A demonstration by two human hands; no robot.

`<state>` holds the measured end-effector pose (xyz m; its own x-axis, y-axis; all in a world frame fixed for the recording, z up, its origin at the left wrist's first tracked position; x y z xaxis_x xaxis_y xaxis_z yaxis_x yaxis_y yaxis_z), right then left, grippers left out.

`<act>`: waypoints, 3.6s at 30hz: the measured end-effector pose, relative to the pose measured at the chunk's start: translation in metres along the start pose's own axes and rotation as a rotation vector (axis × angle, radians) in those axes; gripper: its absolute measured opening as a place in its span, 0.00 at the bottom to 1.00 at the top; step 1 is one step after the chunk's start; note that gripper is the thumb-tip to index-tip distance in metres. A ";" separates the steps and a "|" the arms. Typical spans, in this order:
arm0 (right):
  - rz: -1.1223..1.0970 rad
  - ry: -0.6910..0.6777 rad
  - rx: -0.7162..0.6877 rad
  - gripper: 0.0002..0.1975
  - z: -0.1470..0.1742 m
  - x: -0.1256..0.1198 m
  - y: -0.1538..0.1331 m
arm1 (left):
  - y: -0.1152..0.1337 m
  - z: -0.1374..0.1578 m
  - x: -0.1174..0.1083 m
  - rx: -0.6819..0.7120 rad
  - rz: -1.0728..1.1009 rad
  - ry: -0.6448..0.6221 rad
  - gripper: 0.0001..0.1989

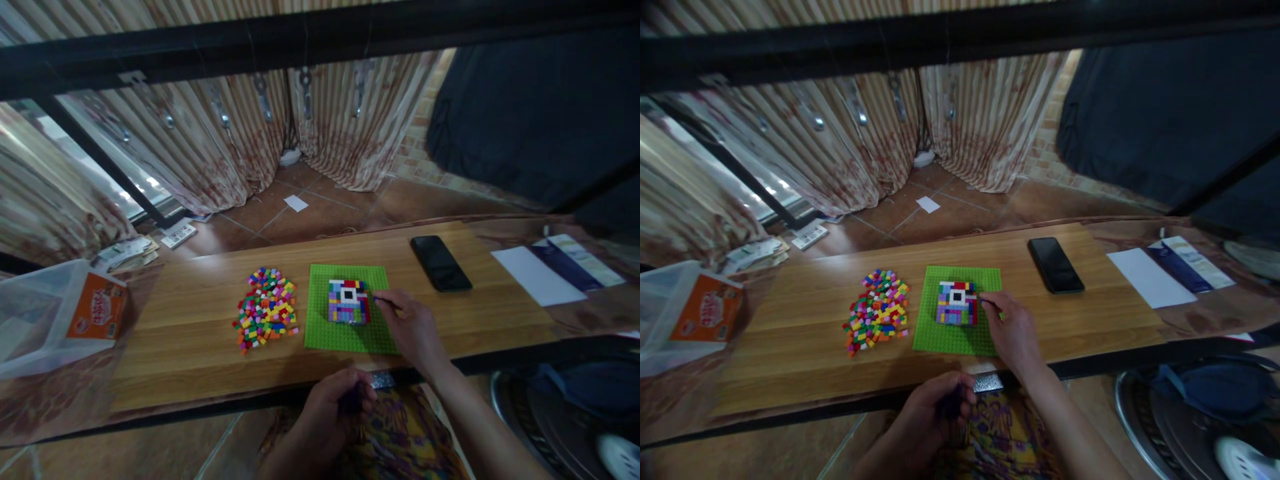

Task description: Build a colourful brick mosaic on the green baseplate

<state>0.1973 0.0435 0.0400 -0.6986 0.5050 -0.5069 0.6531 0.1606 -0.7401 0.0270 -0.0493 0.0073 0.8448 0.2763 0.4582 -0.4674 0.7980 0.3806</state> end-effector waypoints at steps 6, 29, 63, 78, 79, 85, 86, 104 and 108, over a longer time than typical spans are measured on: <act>0.056 0.039 -0.042 0.12 -0.005 0.017 0.004 | -0.028 -0.012 -0.003 -0.064 -0.170 -0.069 0.15; 0.056 0.106 0.194 0.18 -0.005 0.026 0.006 | -0.037 -0.028 -0.016 -0.064 -0.227 -0.086 0.14; -0.310 0.212 0.475 0.19 -0.015 0.020 0.014 | -0.036 -0.023 -0.022 -0.010 -0.184 -0.019 0.15; 0.161 -0.532 -0.480 0.17 -0.016 0.162 -0.107 | -0.036 -0.027 -0.036 0.013 -0.195 -0.105 0.20; 0.196 -0.544 -0.501 0.17 -0.014 0.170 -0.106 | -0.034 -0.026 -0.037 0.027 -0.196 -0.122 0.20; 0.216 -0.593 -0.578 0.20 0.003 0.171 -0.095 | -0.024 -0.017 -0.038 0.083 -0.199 -0.198 0.16; 0.187 -0.595 -0.571 0.20 0.004 0.167 -0.093 | -0.024 -0.017 -0.038 0.076 -0.204 -0.202 0.15; 0.439 -0.485 -0.494 0.10 -0.015 0.196 -0.104 | -0.031 -0.020 -0.042 -0.034 -0.165 -0.237 0.14; 0.378 -0.496 -0.483 0.08 -0.015 0.195 -0.108 | -0.033 -0.022 -0.043 -0.052 -0.175 -0.230 0.12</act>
<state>-0.0054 0.1370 0.0276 -0.3779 0.1795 -0.9083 0.8476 0.4618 -0.2614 0.0117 -0.0754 -0.0426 0.8276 0.0081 0.5612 -0.3008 0.8506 0.4313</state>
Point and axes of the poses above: each hand's wrist, its own z-axis away from the middle knuckle, its own x-axis out of the palm, y = z × x, the point moved 2 cm from there along -z, towards the middle knuckle, and after that the axes turned 15 degrees about y, right-handed, at the moved point
